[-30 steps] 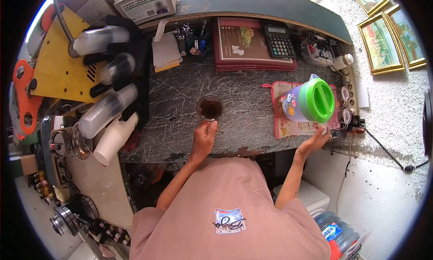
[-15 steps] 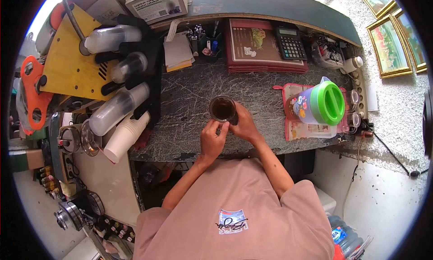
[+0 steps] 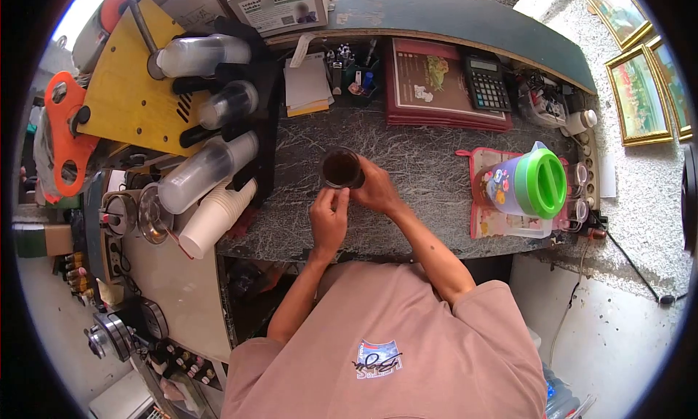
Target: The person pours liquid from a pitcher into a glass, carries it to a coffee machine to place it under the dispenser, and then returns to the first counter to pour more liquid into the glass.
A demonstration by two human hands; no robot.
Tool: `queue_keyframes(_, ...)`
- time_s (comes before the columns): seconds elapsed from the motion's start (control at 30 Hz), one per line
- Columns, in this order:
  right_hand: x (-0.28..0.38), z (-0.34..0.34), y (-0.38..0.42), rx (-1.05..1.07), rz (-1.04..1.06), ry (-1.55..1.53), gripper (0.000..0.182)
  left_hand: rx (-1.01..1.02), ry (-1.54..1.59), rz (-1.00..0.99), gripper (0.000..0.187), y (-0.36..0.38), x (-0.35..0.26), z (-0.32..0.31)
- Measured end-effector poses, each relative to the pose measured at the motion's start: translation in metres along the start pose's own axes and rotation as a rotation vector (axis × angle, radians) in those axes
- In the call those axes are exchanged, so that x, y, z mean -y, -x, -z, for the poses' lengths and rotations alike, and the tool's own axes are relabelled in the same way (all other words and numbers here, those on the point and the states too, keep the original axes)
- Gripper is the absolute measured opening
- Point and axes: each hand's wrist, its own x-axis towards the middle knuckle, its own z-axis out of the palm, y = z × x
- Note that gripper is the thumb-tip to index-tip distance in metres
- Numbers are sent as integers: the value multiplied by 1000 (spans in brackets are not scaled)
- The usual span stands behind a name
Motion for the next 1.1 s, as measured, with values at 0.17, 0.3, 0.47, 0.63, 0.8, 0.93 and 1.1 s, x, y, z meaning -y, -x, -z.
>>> queue_keyframes(0.17,9,-21,-27,41,24,-5,81,-72,-3,20,33,-18,12,20)
queue_keyframes(0.3,12,-38,-46,74,26,21,83,-115,-41,29,34,-30,29,32)
queue_keyframes(0.47,23,-53,-63,47,73,17,76,-189,-78,-7,34,-44,42,43)
queue_keyframes(0.63,19,-66,-73,47,88,14,80,-185,-42,27,32,-53,49,53)
queue_keyframes(0.8,14,-65,-69,50,58,-76,83,-165,22,85,31,-54,59,51)
queue_keyframes(0.93,3,-51,-36,-69,55,-100,76,-212,48,125,30,-43,52,49)
queue_keyframes(1.1,-13,22,75,-120,-149,-203,33,-250,-23,198,33,-1,58,32)
